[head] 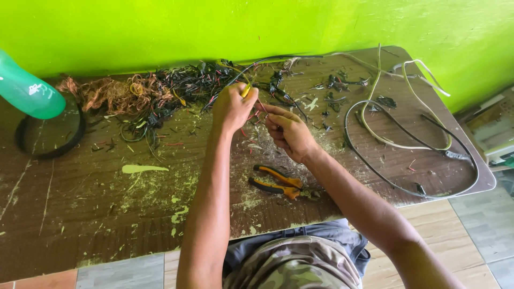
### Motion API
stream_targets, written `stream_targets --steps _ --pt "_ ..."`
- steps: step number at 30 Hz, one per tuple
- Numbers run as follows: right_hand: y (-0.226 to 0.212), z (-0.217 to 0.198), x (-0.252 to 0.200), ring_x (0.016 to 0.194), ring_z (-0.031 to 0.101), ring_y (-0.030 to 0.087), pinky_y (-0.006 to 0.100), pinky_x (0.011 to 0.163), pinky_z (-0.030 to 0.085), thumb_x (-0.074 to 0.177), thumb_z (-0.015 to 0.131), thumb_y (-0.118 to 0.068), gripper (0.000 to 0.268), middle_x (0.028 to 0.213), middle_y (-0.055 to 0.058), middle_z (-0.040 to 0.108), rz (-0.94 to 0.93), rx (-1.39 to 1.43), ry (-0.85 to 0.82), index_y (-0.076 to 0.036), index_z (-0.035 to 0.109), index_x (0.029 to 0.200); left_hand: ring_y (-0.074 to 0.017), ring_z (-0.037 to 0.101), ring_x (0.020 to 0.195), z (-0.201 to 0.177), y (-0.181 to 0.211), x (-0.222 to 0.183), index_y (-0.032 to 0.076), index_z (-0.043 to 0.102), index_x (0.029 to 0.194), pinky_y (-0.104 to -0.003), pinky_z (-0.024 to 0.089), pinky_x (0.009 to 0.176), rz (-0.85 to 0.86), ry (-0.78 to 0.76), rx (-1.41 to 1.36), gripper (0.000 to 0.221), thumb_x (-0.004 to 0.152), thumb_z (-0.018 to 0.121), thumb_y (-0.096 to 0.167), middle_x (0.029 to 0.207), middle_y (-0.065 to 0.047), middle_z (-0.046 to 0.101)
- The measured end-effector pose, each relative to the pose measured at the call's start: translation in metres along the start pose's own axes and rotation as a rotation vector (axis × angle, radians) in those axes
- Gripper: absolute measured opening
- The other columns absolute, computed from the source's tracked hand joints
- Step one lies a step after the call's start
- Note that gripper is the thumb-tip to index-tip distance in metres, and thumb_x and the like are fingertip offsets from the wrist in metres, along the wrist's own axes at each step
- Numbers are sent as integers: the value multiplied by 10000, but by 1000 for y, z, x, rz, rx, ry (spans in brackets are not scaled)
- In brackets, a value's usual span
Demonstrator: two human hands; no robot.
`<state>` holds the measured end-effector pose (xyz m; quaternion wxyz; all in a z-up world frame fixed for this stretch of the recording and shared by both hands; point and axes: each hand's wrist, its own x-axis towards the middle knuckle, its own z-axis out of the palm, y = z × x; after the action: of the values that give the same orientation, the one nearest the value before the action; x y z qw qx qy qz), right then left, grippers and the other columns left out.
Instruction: Strip insulation from electrical wires using a small handheld tool
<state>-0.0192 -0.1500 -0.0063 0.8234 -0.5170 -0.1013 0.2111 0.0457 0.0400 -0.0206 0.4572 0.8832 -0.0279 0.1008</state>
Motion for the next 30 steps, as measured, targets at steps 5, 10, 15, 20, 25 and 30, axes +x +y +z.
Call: stream_targets --steps 5,10,15,20,25,30 --pt "-5 7 -5 517 299 24 139 306 299 1041 440 -126 389 733 -31 297 -41 -21 29 -29 540 1404 -267 678 680 -1 5 -5 112 693 752 -419 509 649 -34 -4 -87 344 909 615 409 622 -88 656" --pt "-9 7 -5 521 269 13 129 308 268 1037 400 -108 425 737 -44 263 -60 18 47 -33 516 1439 -407 732 802 -9 30 -18 73 736 919 -489 552 731 39 -9 26 344 1009 551 349 775 -183 716" --pt "-8 4 -2 517 267 8 128 303 259 1032 403 -86 442 743 -46 248 -86 82 82 -43 493 1463 -397 745 935 -3 39 -23 119 701 1025 -524 571 832 52 -99 351 264 961 550 326 902 -166 756" --pt "-1 0 1 522 273 14 144 306 266 1041 449 -111 414 749 -41 259 -74 132 111 -27 478 1445 -410 734 982 -2 54 -33 93 691 1024 -526 554 850 27 -118 375 278 931 570 326 962 -207 755" --pt "0 -2 2 519 271 11 143 303 269 1041 456 -106 398 746 -47 261 -66 157 119 -7 478 1426 -532 655 1112 -17 84 -56 -74 628 1137 -611 471 991 -33 -112 137 321 934 542 160 1128 -386 677" --pt "-8 1 1 513 272 -8 119 296 270 1033 446 -113 343 735 -68 244 -40 197 121 -32 534 1355 -459 632 1188 -5 83 -54 -10 626 1190 -598 473 1005 -77 -157 151 273 958 522 89 1176 -283 671"
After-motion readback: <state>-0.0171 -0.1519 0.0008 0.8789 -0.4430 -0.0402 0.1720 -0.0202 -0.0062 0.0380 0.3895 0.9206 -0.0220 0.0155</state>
